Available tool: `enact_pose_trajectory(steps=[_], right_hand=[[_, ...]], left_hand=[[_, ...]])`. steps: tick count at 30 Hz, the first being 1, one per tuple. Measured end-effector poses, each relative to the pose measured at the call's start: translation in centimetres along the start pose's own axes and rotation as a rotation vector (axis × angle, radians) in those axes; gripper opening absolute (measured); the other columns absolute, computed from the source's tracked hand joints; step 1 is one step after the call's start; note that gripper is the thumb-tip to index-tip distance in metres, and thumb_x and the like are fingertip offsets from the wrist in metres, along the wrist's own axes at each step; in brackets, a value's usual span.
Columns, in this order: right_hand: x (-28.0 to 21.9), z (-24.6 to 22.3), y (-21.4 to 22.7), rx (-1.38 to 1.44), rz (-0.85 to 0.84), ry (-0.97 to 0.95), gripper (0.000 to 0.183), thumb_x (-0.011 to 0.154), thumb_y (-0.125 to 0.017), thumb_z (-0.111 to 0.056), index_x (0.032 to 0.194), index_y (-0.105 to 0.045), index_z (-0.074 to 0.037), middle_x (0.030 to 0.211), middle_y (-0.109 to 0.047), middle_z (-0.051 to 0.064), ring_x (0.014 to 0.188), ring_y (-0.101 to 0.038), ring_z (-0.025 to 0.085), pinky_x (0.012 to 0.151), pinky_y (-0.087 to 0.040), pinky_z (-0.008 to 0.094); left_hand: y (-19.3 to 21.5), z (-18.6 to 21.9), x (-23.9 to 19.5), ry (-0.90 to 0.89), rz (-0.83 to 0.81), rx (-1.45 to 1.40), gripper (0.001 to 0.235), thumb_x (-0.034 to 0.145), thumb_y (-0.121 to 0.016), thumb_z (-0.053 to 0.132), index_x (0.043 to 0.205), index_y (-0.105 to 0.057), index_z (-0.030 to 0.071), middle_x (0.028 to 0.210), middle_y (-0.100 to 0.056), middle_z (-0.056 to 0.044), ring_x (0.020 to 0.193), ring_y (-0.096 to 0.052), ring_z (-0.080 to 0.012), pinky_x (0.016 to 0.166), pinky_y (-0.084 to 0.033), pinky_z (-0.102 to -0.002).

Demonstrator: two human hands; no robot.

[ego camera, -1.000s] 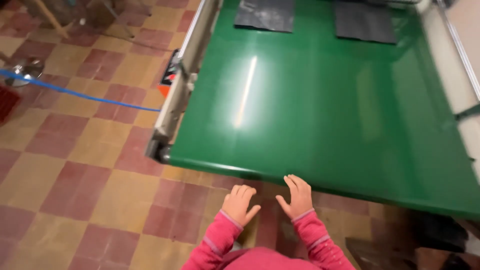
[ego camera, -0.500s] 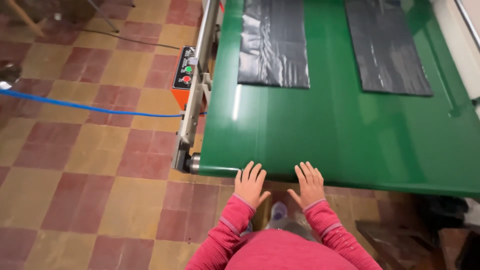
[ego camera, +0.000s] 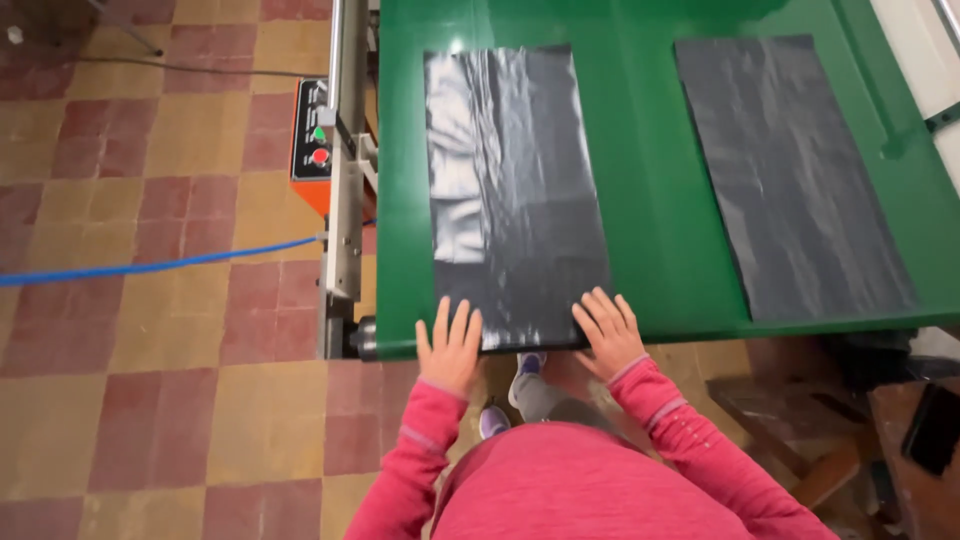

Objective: Folding black plastic bags on a conveyor belt and placing them into a red basket.

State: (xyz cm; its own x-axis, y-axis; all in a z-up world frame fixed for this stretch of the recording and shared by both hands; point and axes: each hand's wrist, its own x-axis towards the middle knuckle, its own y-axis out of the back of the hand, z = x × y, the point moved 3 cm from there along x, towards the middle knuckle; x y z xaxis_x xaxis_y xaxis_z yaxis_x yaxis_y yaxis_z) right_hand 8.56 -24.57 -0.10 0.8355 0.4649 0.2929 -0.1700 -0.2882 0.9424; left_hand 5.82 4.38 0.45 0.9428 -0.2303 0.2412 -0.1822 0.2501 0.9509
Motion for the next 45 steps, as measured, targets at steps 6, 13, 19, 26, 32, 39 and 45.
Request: enact_pose_trajectory(steps=[6, 13, 19, 26, 32, 39, 45], right_hand=[[-1.7, 3.8, 3.0, 0.309, 0.008, 0.125, 0.024, 0.079, -0.078, -0.014, 0.102, -0.07, -0.013, 0.112, -0.074, 0.009, 0.102, -0.069, 0.029, 0.088, -0.054, 0.039], [13.7, 11.2, 7.4, 0.834, -0.218, -0.081, 0.008, 0.086, -0.072, -0.008, 0.091, -0.073, -0.003, 0.09, -0.076, 0.009, 0.081, -0.075, 0.02, 0.074, -0.059, 0.03], [32.2, 18.5, -1.1, 0.689, 0.084, -0.054, 0.015, 0.093, -0.072, -0.016, 0.101, -0.073, -0.004, 0.1, -0.075, 0.011, 0.092, -0.073, 0.028, 0.083, -0.056, 0.035], [38.5, 21.4, -10.1, 0.36, 0.081, 0.022, 0.01, 0.086, -0.075, -0.02, 0.089, -0.072, -0.012, 0.101, -0.068, 0.005, 0.099, -0.061, 0.031, 0.087, -0.048, 0.042], [39.9, 20.6, -9.6, 0.403, -0.146, -0.048, 0.041, 0.08, -0.079, -0.024, 0.112, -0.063, -0.004, 0.109, -0.063, 0.015, 0.102, -0.059, 0.036, 0.09, -0.046, 0.046], [37.3, 15.8, -5.8, 0.197, -0.24, -0.009, 0.026, 0.071, -0.08, -0.013, 0.09, -0.063, -0.009, 0.096, -0.064, 0.014, 0.096, -0.059, 0.037, 0.082, -0.045, 0.047], [24.5, 9.4, 2.0, 0.443, 0.126, 0.106, 0.027, 0.072, -0.076, -0.001, 0.094, -0.065, -0.012, 0.097, -0.066, 0.004, 0.095, -0.059, 0.031, 0.085, -0.042, 0.043]], left_hand=[[3.8, -2.6, -2.5, -0.109, -0.035, -0.334, 0.022, 0.089, -0.075, 0.014, 0.109, -0.068, 0.013, 0.109, -0.071, -0.005, 0.103, -0.068, -0.0253, 0.089, -0.052, -0.04], [7.5, -6.9, 13.2, 0.214, -0.046, -0.989, 0.008, 0.088, -0.074, 0.006, 0.094, -0.071, 0.003, 0.089, -0.072, -0.005, 0.076, -0.067, -0.0126, 0.069, -0.054, -0.026], [-7.8, -20.5, 31.4, 0.333, -0.062, -1.292, 0.023, 0.097, -0.065, 0.011, 0.119, -0.068, 0.005, 0.105, -0.068, 0.003, 0.097, -0.061, -0.0067, 0.088, -0.049, -0.022], [-13.9, -23.6, 34.0, 0.627, 0.153, -0.626, 0.029, 0.088, -0.081, 0.023, 0.103, -0.064, 0.003, 0.082, -0.068, -0.008, 0.075, -0.064, -0.0188, 0.074, -0.055, -0.032], [-8.5, -17.8, 34.8, 0.389, 0.197, -0.22, 0.029, 0.098, -0.077, 0.022, 0.116, -0.064, 0.004, 0.114, -0.07, -0.017, 0.099, -0.066, -0.0393, 0.082, -0.053, -0.045], [-8.8, -10.8, 29.4, 0.456, -0.028, -0.472, 0.058, 0.09, -0.069, 0.053, 0.125, -0.062, 0.007, 0.12, -0.068, -0.012, 0.116, -0.065, -0.0296, 0.1, -0.053, -0.039], [-10.4, -14.4, 21.6, 0.876, -0.31, -2.193, 0.116, 0.08, -0.015, 0.091, 0.15, -0.042, 0.001, 0.155, -0.05, -0.016, 0.14, -0.052, -0.0282, 0.105, -0.047, -0.04]])
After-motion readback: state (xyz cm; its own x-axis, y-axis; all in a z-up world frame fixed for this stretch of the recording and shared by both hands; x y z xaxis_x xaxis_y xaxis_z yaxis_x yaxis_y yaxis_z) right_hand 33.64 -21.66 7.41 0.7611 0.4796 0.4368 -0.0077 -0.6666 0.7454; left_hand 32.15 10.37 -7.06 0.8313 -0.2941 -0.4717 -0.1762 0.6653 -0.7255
